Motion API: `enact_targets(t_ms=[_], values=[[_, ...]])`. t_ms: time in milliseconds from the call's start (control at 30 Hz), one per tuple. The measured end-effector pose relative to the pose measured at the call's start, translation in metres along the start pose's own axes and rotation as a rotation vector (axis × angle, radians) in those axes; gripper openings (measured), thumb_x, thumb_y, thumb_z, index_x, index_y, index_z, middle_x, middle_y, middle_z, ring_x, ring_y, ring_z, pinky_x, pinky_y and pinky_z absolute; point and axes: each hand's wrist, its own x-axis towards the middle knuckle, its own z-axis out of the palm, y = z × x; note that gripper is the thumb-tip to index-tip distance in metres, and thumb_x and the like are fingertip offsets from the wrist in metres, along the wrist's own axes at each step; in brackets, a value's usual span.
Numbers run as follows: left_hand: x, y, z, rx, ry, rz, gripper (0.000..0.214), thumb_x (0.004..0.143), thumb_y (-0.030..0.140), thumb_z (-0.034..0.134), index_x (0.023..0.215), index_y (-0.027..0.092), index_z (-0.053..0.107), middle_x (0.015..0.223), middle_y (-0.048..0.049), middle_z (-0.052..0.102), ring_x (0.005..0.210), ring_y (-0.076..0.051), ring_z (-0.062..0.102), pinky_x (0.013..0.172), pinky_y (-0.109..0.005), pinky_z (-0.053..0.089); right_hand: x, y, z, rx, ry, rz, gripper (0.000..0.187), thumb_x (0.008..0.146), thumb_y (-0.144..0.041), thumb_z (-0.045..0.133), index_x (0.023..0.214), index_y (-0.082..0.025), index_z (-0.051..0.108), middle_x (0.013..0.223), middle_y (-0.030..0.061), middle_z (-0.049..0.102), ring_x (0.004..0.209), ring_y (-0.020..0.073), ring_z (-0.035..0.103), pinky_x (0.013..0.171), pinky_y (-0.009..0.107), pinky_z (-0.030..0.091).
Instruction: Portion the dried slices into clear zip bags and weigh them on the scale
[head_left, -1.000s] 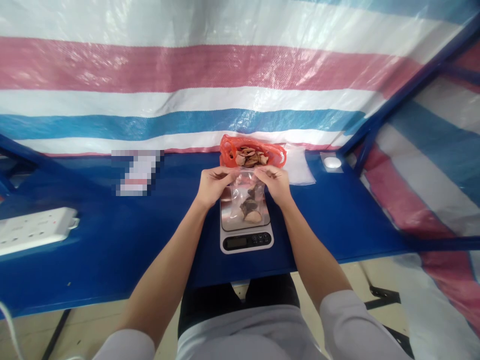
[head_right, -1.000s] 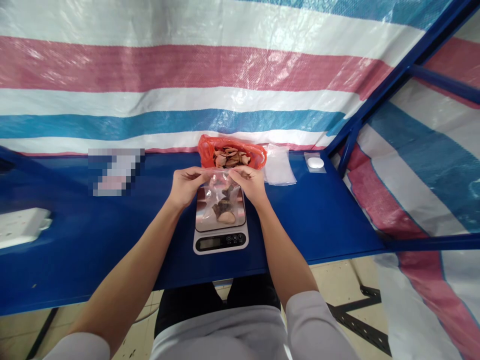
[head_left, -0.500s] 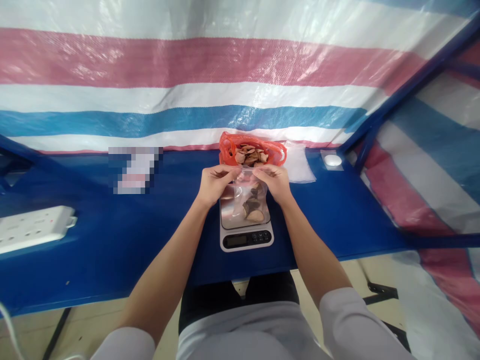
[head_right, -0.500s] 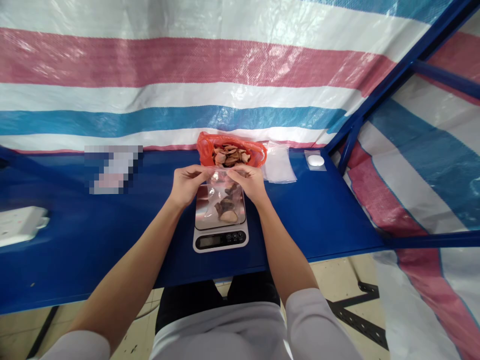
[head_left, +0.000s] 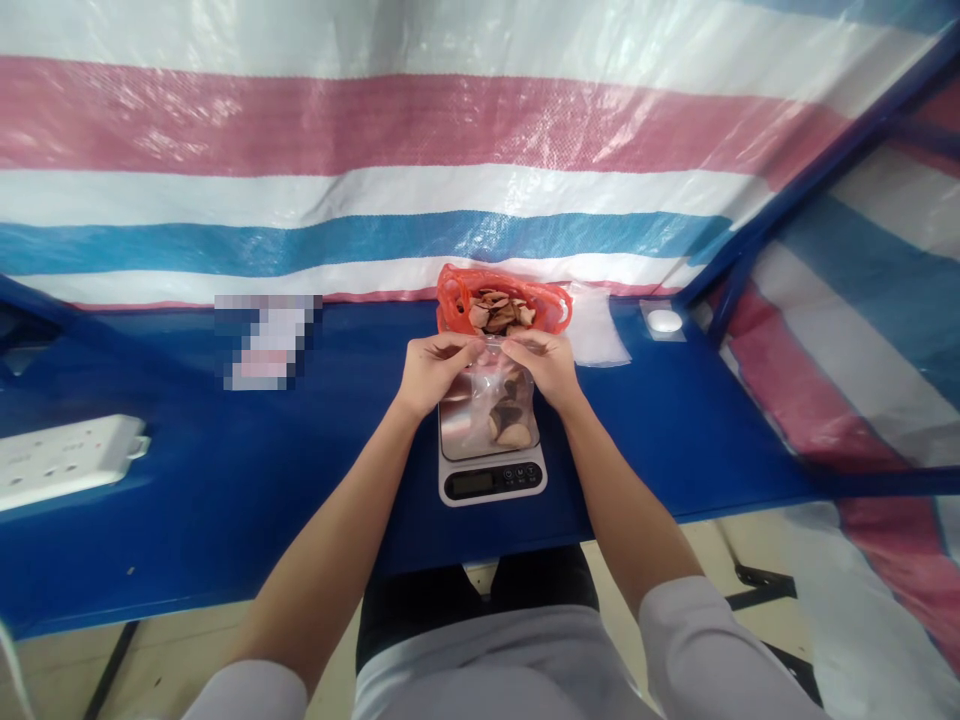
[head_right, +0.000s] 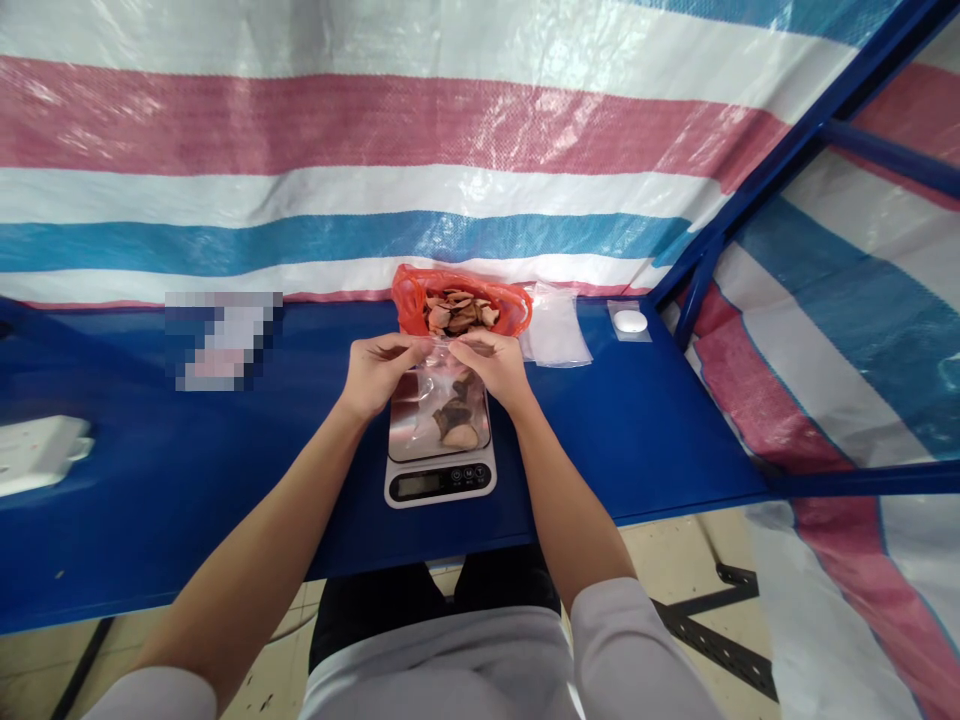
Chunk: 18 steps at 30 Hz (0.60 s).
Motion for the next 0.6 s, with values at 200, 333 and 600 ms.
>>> enact_targets(t_ms=[200,333,600], values=[[0.0007,-0.0010,-0.0048,-0.073,0.015,-0.025,0.033,0.070,0.049,0.087,0.080,0.017,0.082,0.078,-0.0061,0.079,0.069,-0.018,0.070,0.071,-0.028,0.057,0.0024,0.0017,-0.0036,-0.006,-0.031,0.007,0.039,0.068,-0.058,0.082,0.079,-0.020,0.075,0.070,0.0014,0.076,0.061,0.0173,0.070,0.061,0.030,0.058],[0.0000,-0.0027,-0.0050,-0.086,0.006,-0.013,0.032,0.071,0.048,0.087,0.079,0.017,0.082,0.078,-0.0057,0.079,0.068,-0.017,0.070,0.071,-0.028,0.057,0.0018,0.0035,-0.0011,-0.050,0.008,-0.042,0.036,0.070,-0.056,0.082,0.073,-0.021,0.075,0.068,0.0014,0.075,0.061,0.0170,0.069,0.063,0.030,0.058],[-0.0014,0.0011,-0.0029,0.093,0.000,0.023,0.042,0.069,0.055,0.086,0.085,0.017,0.083,0.084,-0.0089,0.081,0.076,-0.023,0.074,0.071,-0.031,0.058,-0.0005,0.0051,0.0008,-0.041,-0.017,-0.025,0.034,0.070,-0.054,0.082,0.080,-0.021,0.078,0.074,0.0017,0.077,0.066,0.0194,0.073,0.068,0.032,0.062]])
